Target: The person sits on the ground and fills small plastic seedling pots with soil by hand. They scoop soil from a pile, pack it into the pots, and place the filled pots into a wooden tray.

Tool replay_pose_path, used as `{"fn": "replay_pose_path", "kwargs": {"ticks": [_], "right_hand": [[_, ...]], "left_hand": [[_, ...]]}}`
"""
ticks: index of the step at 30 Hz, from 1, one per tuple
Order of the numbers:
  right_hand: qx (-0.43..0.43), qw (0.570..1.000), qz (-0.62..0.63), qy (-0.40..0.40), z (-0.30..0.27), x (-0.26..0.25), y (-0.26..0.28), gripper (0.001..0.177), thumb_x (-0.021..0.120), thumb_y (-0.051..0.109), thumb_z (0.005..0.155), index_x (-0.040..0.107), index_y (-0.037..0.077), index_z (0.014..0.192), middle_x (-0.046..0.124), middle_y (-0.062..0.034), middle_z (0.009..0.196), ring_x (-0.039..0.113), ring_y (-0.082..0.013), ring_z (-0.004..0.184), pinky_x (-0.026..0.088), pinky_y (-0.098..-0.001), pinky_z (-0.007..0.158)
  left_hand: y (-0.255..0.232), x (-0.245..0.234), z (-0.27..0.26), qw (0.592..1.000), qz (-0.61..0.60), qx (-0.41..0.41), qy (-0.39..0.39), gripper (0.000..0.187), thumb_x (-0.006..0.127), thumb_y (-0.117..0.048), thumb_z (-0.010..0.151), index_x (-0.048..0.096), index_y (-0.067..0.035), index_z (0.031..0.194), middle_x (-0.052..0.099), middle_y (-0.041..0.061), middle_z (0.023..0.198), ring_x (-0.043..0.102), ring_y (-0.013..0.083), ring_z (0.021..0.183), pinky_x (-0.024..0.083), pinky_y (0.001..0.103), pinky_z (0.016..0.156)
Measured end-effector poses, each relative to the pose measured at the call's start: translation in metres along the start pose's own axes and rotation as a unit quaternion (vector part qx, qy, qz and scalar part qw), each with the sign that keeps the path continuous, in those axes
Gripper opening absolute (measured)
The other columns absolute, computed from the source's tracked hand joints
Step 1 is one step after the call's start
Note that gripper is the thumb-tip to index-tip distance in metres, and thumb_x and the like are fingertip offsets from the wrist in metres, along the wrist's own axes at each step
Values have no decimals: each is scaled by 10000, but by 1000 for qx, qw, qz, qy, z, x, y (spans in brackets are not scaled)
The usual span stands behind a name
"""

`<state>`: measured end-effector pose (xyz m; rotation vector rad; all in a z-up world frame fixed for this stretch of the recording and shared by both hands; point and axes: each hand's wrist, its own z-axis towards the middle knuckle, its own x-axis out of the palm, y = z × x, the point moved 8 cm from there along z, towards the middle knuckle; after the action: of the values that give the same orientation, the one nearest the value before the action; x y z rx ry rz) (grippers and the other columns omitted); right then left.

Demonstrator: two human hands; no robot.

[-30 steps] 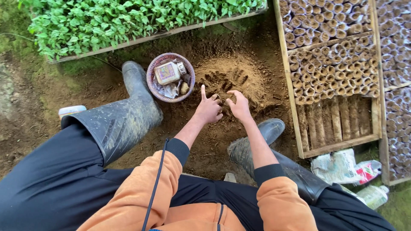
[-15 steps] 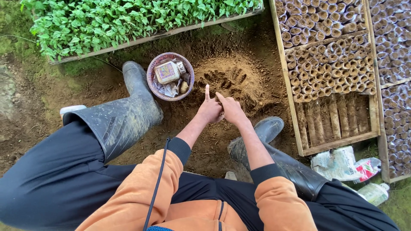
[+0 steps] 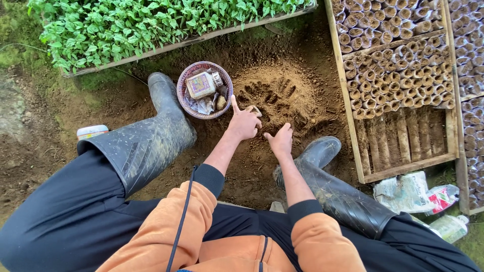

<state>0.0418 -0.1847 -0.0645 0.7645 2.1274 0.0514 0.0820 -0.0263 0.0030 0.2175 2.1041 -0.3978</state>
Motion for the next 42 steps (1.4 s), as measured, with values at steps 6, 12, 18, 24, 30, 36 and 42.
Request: {"fn": "replay_pose_path", "kwargs": {"ticks": [6,12,18,24,30,36,42], "right_hand": [[-38,996,-62,-57,-1,6,54,913,849,402,836,307,4,1454,362,-245,1319,612,-503,1130,603,-594,923],[-166,976,-102,-96,29,29,51,510,817,189,849,510,20,1220,478,-200,1138,697,-473,893,649,-550,731],[-182,978,36,-94,43,-24,39,286,832,147,792,715,96,1048,756,-167,957,740,-370,945,610,-476,832],[-300,947,-2,115,-28,-76,98,628,748,129,827,547,202,1418,674,-188,1308,619,-430,1216,504,-587,1031],[-339,912,-191,125,-13,-31,94,760,594,17,859,353,227,1548,569,-96,1461,515,-366,1339,488,-603,1037],[-383,908,-161,62,-28,-45,105,769,521,-59,837,412,215,1547,669,-10,1331,544,-245,1303,425,-494,1049],[-271,939,-210,20,-37,-47,60,1338,943,365,680,69,98,1657,70,-338,1644,77,-521,1513,223,-638,1215]], "left_hand": [[1,-7,-9,999,13,-12,31,244,621,-383,858,730,-489,1049,616,-185,1393,418,168,1419,-82,872,1115],[-3,12,1,999,31,3,35,296,646,-343,835,724,-436,1106,648,-150,1342,434,179,1395,-75,883,1103],[-19,12,1,999,40,26,19,257,658,-265,834,755,-387,1039,671,-150,1307,432,177,1395,-64,871,1133],[-28,24,12,999,38,34,14,289,717,-218,820,750,-333,1083,630,-150,1376,413,158,1413,-127,836,1151],[-39,-3,6,999,28,17,-25,526,700,-144,818,628,-202,1337,620,-21,1413,478,211,1405,-192,806,1139],[-23,16,-2,997,72,9,-14,260,612,-299,922,753,-295,1141,700,-72,1292,465,206,1380,-121,853,1129],[-6,-24,-13,999,45,-18,2,206,638,-292,849,775,-384,972,706,-112,1240,475,215,1352,-42,896,1086]]}}
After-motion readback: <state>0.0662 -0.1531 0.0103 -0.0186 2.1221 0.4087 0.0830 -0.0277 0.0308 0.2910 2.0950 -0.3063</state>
